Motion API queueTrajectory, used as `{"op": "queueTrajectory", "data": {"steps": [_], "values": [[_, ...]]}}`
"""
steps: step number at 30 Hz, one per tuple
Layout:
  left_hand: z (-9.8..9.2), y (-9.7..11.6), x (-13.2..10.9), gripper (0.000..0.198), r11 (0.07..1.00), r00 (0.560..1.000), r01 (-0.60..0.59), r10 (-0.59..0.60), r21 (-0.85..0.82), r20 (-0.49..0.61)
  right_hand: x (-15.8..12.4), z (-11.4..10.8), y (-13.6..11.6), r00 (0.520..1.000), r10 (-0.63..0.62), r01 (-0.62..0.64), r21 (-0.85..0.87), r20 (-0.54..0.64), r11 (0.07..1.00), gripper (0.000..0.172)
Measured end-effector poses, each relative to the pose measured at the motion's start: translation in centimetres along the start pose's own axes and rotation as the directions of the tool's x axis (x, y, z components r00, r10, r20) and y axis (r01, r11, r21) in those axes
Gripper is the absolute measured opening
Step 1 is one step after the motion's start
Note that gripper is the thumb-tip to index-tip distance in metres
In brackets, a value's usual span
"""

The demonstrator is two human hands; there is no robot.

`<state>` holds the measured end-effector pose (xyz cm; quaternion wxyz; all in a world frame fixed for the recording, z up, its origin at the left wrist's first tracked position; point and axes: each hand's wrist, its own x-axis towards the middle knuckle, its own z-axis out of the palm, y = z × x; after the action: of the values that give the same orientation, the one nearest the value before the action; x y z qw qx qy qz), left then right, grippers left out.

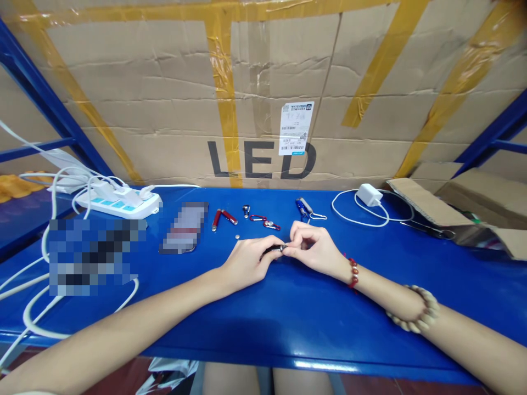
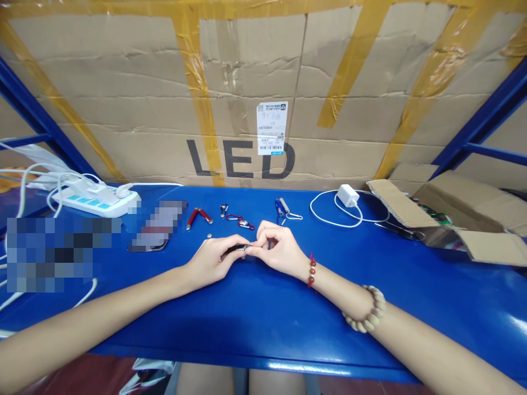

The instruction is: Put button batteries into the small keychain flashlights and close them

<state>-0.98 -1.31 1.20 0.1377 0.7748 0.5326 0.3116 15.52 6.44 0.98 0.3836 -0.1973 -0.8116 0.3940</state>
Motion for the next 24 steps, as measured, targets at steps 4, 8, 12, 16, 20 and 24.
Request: {"op": "queueTrajectory", "data": {"steps": [4, 8, 12, 16, 20, 24], "values": [[0.02, 0.21, -0.03, 0.016, 0.999, 0.999, 0.039, -0.039, 0.034, -0.017, -0.04, 0.15, 0.01, 0.998, 0.061, -0.061, 0.037, 0.007, 0.997, 0.035], [0.10, 0.23, -0.04, 0.015, 0.998, 0.999, 0.048, -0.047, 0.040, -0.024, -0.08, 0.33, 0.04, 0.995, 0.102, -0.102, 0.062, 0.011, 0.993, 0.036], [0.14, 0.23, -0.02, 0.016, 0.997, 0.998, 0.061, -0.060, 0.050, -0.031, -0.08, 0.37, -0.04, 0.990, 0.142, -0.142, 0.095, 0.013, 0.985, 0.036], [0.13, 0.27, -0.02, 0.015, 0.995, 0.996, 0.070, -0.067, 0.072, -0.052, -0.06, 0.46, -0.10, 0.983, 0.184, -0.185, 0.123, 0.016, 0.975, 0.036], [0.21, 0.22, 0.04, 0.013, 0.995, 0.993, 0.078, -0.071, 0.065, -0.096, -0.01, 0.67, 0.03, 0.970, 0.241, -0.240, 0.213, 0.023, 0.947, 0.035], [0.29, 0.14, 0.33, 0.012, 0.998, 0.989, 0.009, -0.017, -0.055, -0.144, 0.10, 0.76, 0.23, 0.956, 0.287, -0.291, 0.286, 0.056, 0.913, 0.034]]}}
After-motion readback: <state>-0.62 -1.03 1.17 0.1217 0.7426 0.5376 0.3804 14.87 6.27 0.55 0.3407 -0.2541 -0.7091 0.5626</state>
